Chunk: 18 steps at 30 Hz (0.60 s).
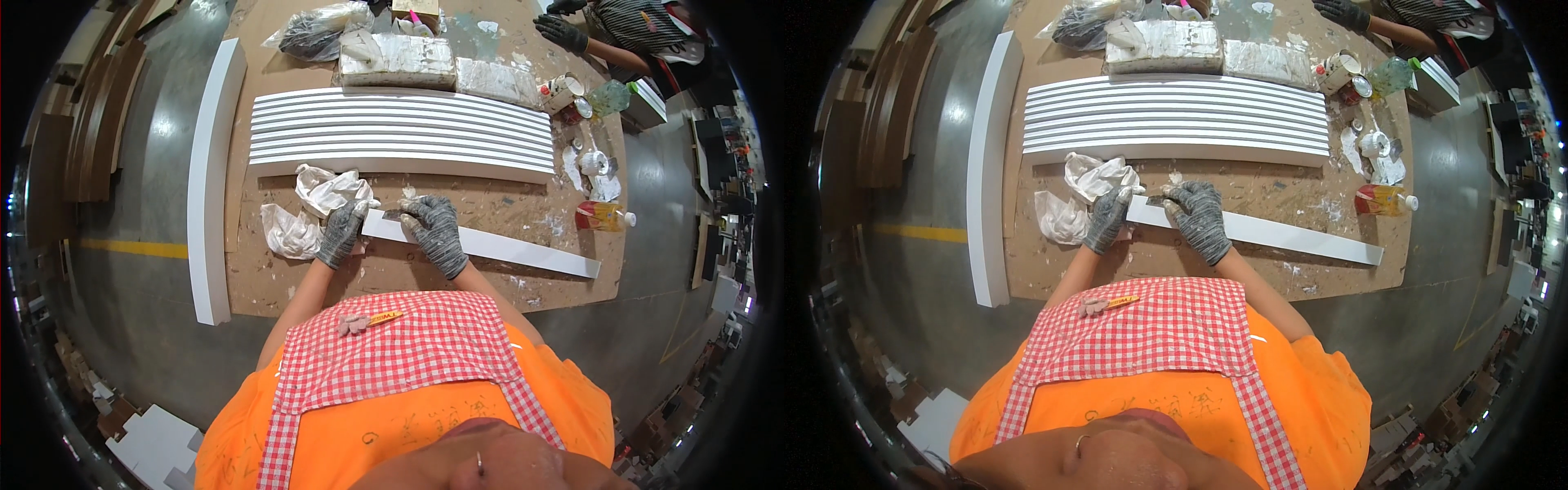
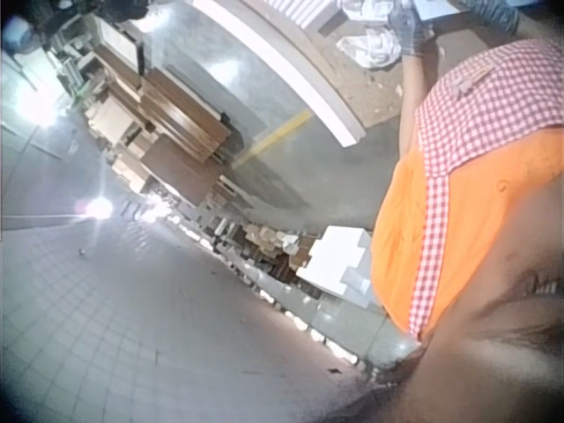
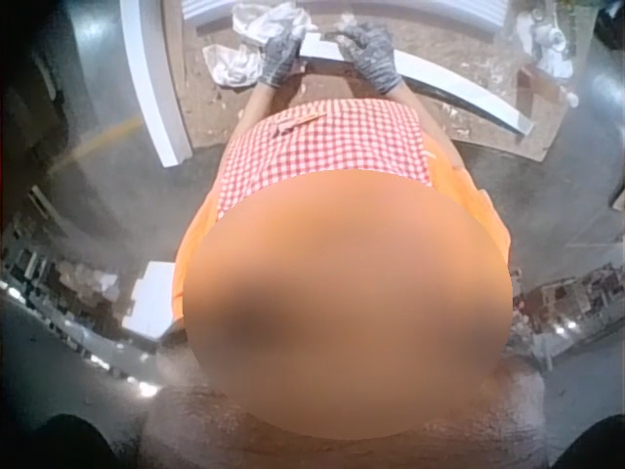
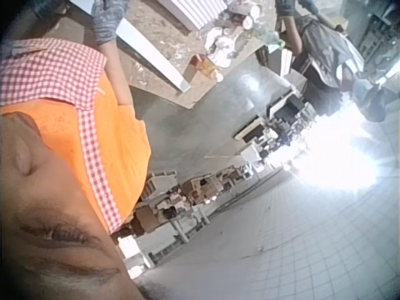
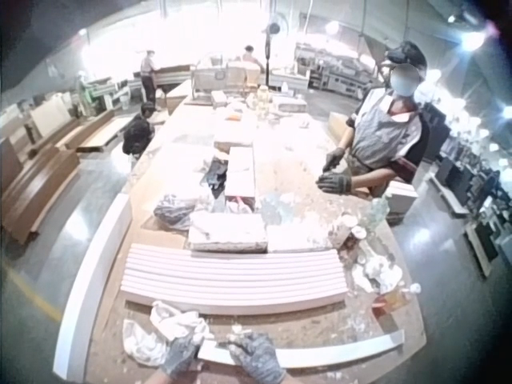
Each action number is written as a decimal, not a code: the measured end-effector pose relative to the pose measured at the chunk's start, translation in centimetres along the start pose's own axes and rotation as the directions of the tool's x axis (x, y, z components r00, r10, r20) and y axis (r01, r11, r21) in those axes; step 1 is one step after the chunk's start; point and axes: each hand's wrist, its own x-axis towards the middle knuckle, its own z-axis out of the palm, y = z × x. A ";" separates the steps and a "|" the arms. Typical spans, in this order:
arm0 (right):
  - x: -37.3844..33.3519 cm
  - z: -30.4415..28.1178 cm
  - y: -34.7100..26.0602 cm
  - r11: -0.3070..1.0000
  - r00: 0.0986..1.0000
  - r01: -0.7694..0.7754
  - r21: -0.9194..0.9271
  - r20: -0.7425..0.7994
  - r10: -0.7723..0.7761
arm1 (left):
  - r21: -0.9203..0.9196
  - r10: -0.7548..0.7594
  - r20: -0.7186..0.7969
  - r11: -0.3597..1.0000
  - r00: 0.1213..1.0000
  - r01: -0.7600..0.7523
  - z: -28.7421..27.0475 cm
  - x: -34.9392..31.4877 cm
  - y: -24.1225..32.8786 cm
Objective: The person wipes long white planks with a cloth in a workshop setting. They handle the planks one at a time, wiping the surfaces and edges, then placing them back on the workbench or stacking them.
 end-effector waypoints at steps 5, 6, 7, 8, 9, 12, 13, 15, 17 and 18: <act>0.1 -0.7 -0.2 0.999 0.997 -0.019 -0.042 0.069 0.022 | -0.123 -0.111 0.005 0.986 0.994 0.111 -0.8 0.9 1.9; 0.2 -0.9 -0.3 0.998 0.996 -0.021 -0.054 0.091 0.025 | -0.118 -0.046 -0.017 0.992 0.999 0.044 -0.4 0.6 1.0; 0.3 -1.0 -0.2 0.998 0.997 -0.016 -0.056 0.068 0.020 | -0.112 0.017 -0.039 0.994 0.999 -0.021 -0.3 0.2 0.6; 0.0 -0.8 0.0 0.999 0.998 -0.023 -0.048 0.052 0.025 | 0.076 0.162 -0.103 0.985 0.981 -0.155 -0.6 0.0 0.8; 0.0 -0.6 0.4 0.999 0.999 -0.029 -0.039 0.036 0.031 | 0.267 0.313 -0.136 0.925 0.940 -0.269 -0.6 0.5 0.9; 0.4 -1.2 -0.3 0.988 0.987 -0.138 0.068 0.086 0.132 | 0.228 0.522 -0.010 0.832 0.853 -0.507 -2.3 1.0 2.3; -0.2 -1.0 0.2 0.983 0.981 -0.181 0.017 0.076 0.179 | -0.061 0.117 0.062 0.992 0.991 -0.113 -2.3 0.7 3.5; -0.4 -1.2 1.1 0.971 0.969 -0.236 -0.021 0.063 0.237 | -0.289 -0.359 0.351 0.837 0.865 0.465 -3.4 1.7 6.6; -0.6 -1.3 0.8 0.968 0.965 -0.251 0.027 0.082 0.248 | -0.104 -0.051 0.110 0.993 0.993 0.062 -2.0 1.0 4.4; -0.1 -1.2 0.5 0.966 0.964 -0.258 0.025 0.078 0.256 | -0.079 -0.024 0.101 0.996 0.995 0.032 -2.0 1.0 4.6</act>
